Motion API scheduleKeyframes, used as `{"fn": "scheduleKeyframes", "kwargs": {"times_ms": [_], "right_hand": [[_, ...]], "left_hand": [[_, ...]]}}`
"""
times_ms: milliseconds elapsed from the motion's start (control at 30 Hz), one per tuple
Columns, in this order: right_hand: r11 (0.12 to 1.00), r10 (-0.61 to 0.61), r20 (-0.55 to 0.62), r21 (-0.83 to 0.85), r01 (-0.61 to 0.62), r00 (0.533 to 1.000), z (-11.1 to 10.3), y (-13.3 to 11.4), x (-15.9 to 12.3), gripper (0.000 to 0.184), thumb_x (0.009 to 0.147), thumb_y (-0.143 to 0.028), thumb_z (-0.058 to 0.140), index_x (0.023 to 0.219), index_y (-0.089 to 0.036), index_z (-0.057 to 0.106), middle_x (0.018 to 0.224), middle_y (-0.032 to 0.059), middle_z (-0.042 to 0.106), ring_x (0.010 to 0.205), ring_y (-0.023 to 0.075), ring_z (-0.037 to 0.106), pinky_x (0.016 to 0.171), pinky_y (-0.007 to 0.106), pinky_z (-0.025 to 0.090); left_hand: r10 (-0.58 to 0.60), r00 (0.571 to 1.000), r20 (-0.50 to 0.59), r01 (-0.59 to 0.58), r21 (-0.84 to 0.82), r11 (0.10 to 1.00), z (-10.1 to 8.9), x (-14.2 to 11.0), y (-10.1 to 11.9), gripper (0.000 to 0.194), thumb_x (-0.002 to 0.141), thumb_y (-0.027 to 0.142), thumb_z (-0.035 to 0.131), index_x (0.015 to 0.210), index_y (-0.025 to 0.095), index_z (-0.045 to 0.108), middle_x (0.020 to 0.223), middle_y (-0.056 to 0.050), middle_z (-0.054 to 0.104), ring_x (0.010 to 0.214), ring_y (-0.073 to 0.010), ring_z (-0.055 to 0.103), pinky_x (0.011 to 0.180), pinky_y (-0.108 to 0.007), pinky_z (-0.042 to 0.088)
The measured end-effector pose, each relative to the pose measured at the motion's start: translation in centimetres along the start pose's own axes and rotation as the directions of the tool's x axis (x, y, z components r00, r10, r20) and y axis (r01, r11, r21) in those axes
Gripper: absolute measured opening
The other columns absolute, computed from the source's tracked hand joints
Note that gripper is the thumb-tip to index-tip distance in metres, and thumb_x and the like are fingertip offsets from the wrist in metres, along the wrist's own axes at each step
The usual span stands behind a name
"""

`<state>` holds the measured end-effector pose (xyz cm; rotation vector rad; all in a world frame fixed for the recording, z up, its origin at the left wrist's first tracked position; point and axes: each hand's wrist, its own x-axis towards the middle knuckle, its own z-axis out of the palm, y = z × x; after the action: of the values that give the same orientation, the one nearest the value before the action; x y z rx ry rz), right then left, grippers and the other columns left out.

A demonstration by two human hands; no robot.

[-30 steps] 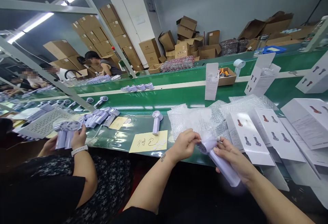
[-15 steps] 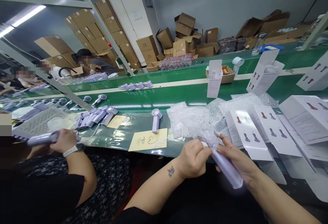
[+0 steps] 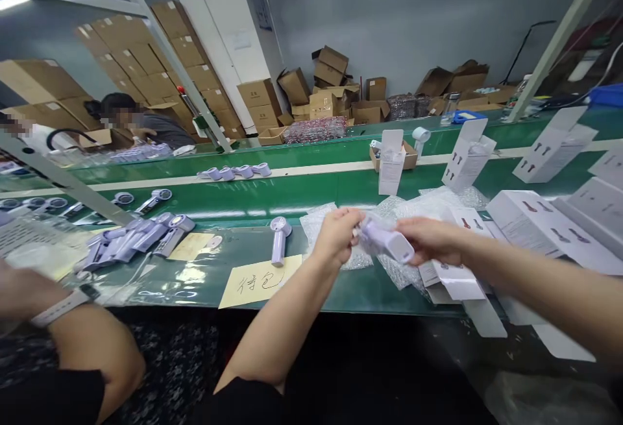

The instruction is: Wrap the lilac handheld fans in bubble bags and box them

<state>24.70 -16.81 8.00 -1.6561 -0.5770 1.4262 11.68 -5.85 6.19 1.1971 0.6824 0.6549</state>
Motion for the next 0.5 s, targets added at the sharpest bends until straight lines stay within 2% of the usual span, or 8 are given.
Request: {"fn": "scheduleKeyframes", "kwargs": {"times_ms": [67, 133, 267, 333, 367, 433, 500], "right_hand": [[0.968, -0.053, -0.026, -0.245, 0.045, 0.998, -1.3, -4.1, -1.2, 0.012, 0.078, -0.013, 0.058, 0.066, -0.015, 0.055, 0.056, 0.0061, 0.06, 0.039, 0.0116, 0.055, 0.03, 0.017, 0.044], [0.922, -0.14, -0.046, -0.37, 0.113, 0.989, -2.0, -7.4, -2.0, 0.017, 0.078, -0.014, 0.057, 0.061, -0.015, 0.055, 0.052, 0.0069, 0.058, 0.036, 0.0121, 0.053, 0.027, 0.018, 0.043], [0.877, -0.36, -0.088, -0.372, 0.305, 0.929, -2.7, -11.0, -2.2, 0.015, 0.077, -0.013, 0.057, 0.062, -0.015, 0.057, 0.052, 0.0061, 0.06, 0.04, 0.013, 0.057, 0.032, 0.02, 0.048], [0.87, -0.402, -0.067, -0.338, 0.358, 0.913, -2.6, -11.6, -1.9, 0.015, 0.078, -0.013, 0.055, 0.063, -0.014, 0.058, 0.054, 0.0068, 0.061, 0.043, 0.0141, 0.059, 0.036, 0.022, 0.051], [0.871, -0.416, -0.044, -0.306, 0.384, 0.908, -2.3, -11.6, -1.8, 0.016, 0.079, -0.013, 0.053, 0.064, -0.014, 0.058, 0.054, 0.0075, 0.061, 0.044, 0.0149, 0.06, 0.038, 0.023, 0.052], [0.872, -0.454, 0.021, -0.195, 0.449, 0.891, -1.3, -11.4, -1.5, 0.018, 0.081, -0.012, 0.048, 0.066, -0.013, 0.057, 0.056, 0.0078, 0.062, 0.048, 0.0158, 0.062, 0.042, 0.024, 0.054], [0.876, -0.466, 0.116, -0.075, 0.476, 0.877, 0.0, -11.0, -1.0, 0.018, 0.083, -0.011, 0.044, 0.068, -0.013, 0.055, 0.058, 0.0068, 0.062, 0.05, 0.015, 0.063, 0.045, 0.024, 0.054]], "left_hand": [[0.031, 0.999, -0.008, -0.031, 0.001, 1.0, 0.3, 1.3, 2.1, 0.011, 0.065, 0.017, 0.06, 0.059, 0.012, 0.053, 0.047, 0.003, 0.044, 0.037, -0.004, 0.034, 0.033, -0.017, 0.017], [0.09, 0.996, -0.017, -0.089, 0.039, 0.995, 0.6, 1.9, 4.1, 0.011, 0.067, 0.015, 0.06, 0.059, 0.011, 0.054, 0.047, 0.004, 0.043, 0.036, -0.0031, 0.033, 0.034, -0.016, 0.017], [0.25, 0.967, 0.043, -0.252, 0.059, 0.966, 0.4, 2.1, 8.1, 0.013, 0.073, 0.02, 0.063, 0.066, 0.01, 0.056, 0.052, 0.004, 0.044, 0.039, -0.0012, 0.033, 0.037, -0.013, 0.022], [0.382, 0.922, 0.06, -0.385, 0.032, 0.923, -0.4, 2.1, 9.2, 0.019, 0.074, 0.027, 0.065, 0.08, 0.011, 0.059, 0.064, 0.001, 0.051, 0.048, -0.0026, 0.043, 0.044, -0.014, 0.032], [0.454, 0.888, 0.069, -0.456, 0.018, 0.89, -0.9, 2.1, 9.2, 0.028, 0.073, 0.031, 0.068, 0.091, 0.012, 0.059, 0.074, -0.001, 0.055, 0.057, -0.0046, 0.05, 0.05, -0.015, 0.038], [0.545, 0.829, 0.13, -0.55, 0.005, 0.835, -1.4, 2.1, 8.2, 0.061, 0.065, 0.038, 0.075, 0.117, 0.017, 0.051, 0.099, -0.006, 0.057, 0.082, -0.0117, 0.058, 0.066, -0.021, 0.047], [0.524, 0.823, 0.22, -0.543, 0.028, 0.839, -1.3, 2.2, 6.1, 0.096, 0.053, 0.037, 0.083, 0.135, 0.023, 0.034, 0.114, -0.009, 0.054, 0.1, -0.0192, 0.056, 0.079, -0.029, 0.048]]}}
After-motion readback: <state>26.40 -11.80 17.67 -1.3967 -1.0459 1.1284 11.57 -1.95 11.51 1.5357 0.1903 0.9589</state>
